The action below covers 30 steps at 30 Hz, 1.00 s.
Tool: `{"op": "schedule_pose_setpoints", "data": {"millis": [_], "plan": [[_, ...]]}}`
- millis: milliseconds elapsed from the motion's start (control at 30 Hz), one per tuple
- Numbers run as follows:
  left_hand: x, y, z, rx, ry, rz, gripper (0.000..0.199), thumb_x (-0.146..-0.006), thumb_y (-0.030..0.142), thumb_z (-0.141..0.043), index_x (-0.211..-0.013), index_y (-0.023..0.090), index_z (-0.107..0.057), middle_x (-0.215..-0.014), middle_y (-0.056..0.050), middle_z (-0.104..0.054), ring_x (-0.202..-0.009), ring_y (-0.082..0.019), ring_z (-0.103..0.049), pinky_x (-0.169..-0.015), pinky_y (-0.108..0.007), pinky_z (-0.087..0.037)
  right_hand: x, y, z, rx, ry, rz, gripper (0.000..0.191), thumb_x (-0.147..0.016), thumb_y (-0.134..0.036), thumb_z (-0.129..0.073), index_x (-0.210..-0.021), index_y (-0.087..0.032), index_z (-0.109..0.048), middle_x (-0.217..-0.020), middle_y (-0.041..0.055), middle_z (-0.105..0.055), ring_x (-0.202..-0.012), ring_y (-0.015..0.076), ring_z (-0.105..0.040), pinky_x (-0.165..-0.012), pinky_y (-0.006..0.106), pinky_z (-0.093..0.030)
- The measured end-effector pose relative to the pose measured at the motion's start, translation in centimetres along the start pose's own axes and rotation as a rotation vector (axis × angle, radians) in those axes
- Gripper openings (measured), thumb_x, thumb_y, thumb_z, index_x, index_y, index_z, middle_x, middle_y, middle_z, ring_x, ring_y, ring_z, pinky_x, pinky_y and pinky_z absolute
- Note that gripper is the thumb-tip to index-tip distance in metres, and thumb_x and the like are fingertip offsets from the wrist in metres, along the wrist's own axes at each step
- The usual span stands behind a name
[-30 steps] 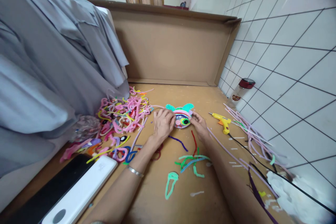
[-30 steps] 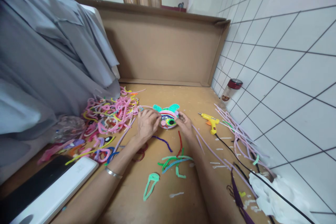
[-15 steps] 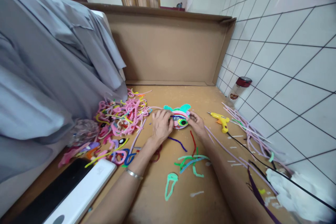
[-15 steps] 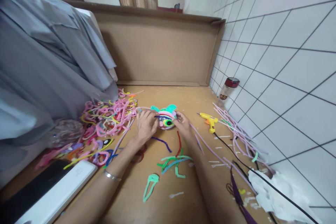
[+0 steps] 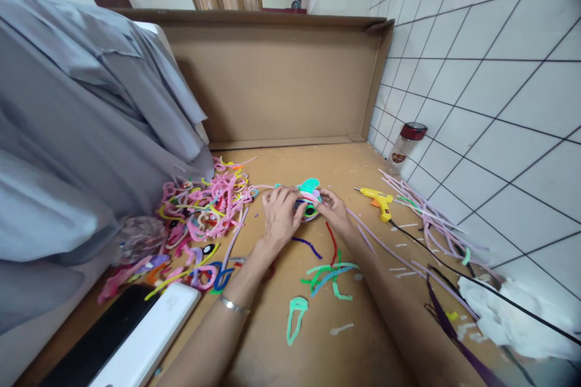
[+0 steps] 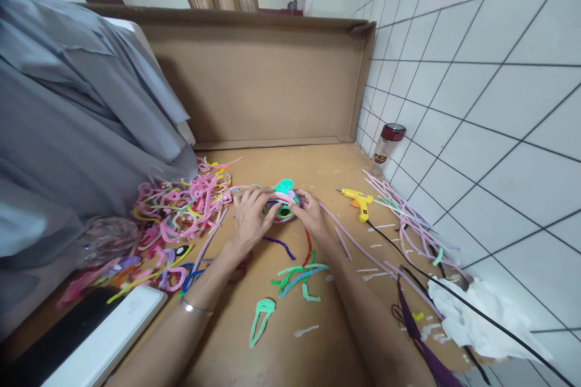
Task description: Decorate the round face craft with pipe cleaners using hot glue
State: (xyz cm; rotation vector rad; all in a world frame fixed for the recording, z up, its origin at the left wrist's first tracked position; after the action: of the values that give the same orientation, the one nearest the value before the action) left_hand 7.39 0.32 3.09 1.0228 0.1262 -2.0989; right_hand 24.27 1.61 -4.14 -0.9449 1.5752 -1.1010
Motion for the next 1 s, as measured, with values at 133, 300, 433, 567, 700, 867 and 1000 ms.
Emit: {"op": "schedule_pose_setpoints", "data": {"millis": [133, 300, 433, 567, 700, 867, 1000], "plan": [[-0.01, -0.31, -0.41, 0.026, -0.014, 0.029, 0.016, -0.091, 0.035, -0.057, -0.094, 0.023, -0.067, -0.106, -0.007, -0.072, -0.106, -0.026, -0.058, -0.089, -0.043, -0.033, 0.01, 0.12, 0.03, 0.011, 0.018, 0.010, 0.043, -0.063, -0.034, -0.076, -0.103, -0.022, -0.066, -0.108, 0.0062, -0.070, -0.100, 0.0229, -0.066, -0.093, 0.040, -0.052], [-0.15, -0.25, -0.62, 0.062, 0.007, 0.082, 0.015, -0.088, 0.037, -0.061, -0.089, 0.023, -0.068, -0.104, -0.005, -0.072, -0.102, -0.026, -0.059, -0.087, -0.042, -0.034, 0.00, 0.20, -0.11, -0.011, 0.009, 0.005, 0.043, -0.063, -0.033, -0.077, -0.104, -0.022, -0.066, -0.109, 0.0060, -0.070, -0.100, 0.0221, -0.066, -0.093, 0.039, -0.052], [-0.25, -0.16, -0.60, 0.074, -0.006, 0.115, 0.012, -0.087, 0.035, -0.062, -0.086, 0.024, -0.068, -0.103, -0.006, -0.073, -0.102, -0.026, -0.060, -0.086, -0.043, -0.035, 0.08, 0.09, -0.21, -0.026, 0.014, 0.002, 0.044, -0.062, -0.034, -0.079, -0.103, -0.023, -0.067, -0.109, 0.0059, -0.070, -0.100, 0.0225, -0.065, -0.094, 0.039, -0.051], [-0.30, -0.29, -0.57, 0.083, -0.018, 0.123, 0.011, -0.086, 0.033, -0.062, -0.085, 0.024, -0.068, -0.103, -0.005, -0.073, -0.102, -0.026, -0.060, -0.087, -0.043, -0.034, 0.22, -0.29, -0.46, -0.069, 0.011, 0.000, 0.040, -0.066, -0.038, -0.077, -0.102, -0.023, -0.068, -0.108, 0.0056, -0.071, -0.101, 0.0227, -0.065, -0.096, 0.039, -0.050], [-0.29, -0.52, -0.64, 0.081, -0.014, 0.131, 0.012, -0.086, 0.034, -0.062, -0.085, 0.024, -0.069, -0.103, -0.005, -0.073, -0.101, -0.026, -0.060, -0.087, -0.043, -0.034, 0.34, -0.54, -0.60, -0.076, 0.006, -0.011, 0.039, -0.069, -0.040, -0.075, -0.103, -0.022, -0.068, -0.110, 0.0064, -0.071, -0.105, 0.0231, -0.064, -0.098, 0.040, -0.049], [-0.35, -0.48, -0.60, 0.091, -0.014, 0.134, 0.013, -0.086, 0.035, -0.063, -0.083, 0.024, -0.069, -0.102, -0.005, -0.073, -0.099, -0.025, -0.061, -0.089, -0.043, -0.035, 0.35, -0.24, -0.43, -0.066, 0.009, 0.001, 0.044, -0.065, -0.039, -0.078, -0.104, -0.022, -0.067, -0.110, 0.0069, -0.069, -0.102, 0.0234, -0.065, -0.096, 0.040, -0.049], [-0.41, -0.37, -0.52, 0.101, -0.028, 0.141, 0.014, -0.087, 0.035, -0.062, -0.083, 0.023, -0.069, -0.102, -0.005, -0.073, -0.100, -0.026, -0.061, -0.090, -0.044, -0.036, 0.25, 0.03, -0.32, -0.024, -0.008, -0.004, 0.047, -0.063, -0.039, -0.080, -0.105, -0.023, -0.066, -0.113, 0.0071, -0.068, -0.105, 0.0241, -0.064, -0.097, 0.041, -0.049]]}}
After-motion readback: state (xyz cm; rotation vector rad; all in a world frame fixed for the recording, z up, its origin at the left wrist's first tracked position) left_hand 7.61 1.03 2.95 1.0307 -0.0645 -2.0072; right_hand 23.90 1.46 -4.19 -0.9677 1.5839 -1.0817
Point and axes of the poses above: each hand's wrist, its own x-axis away from the middle knuckle, its own z-axis out of the back of the hand, y = z × x, the point moved 4 cm from there along -x, towards the middle knuckle
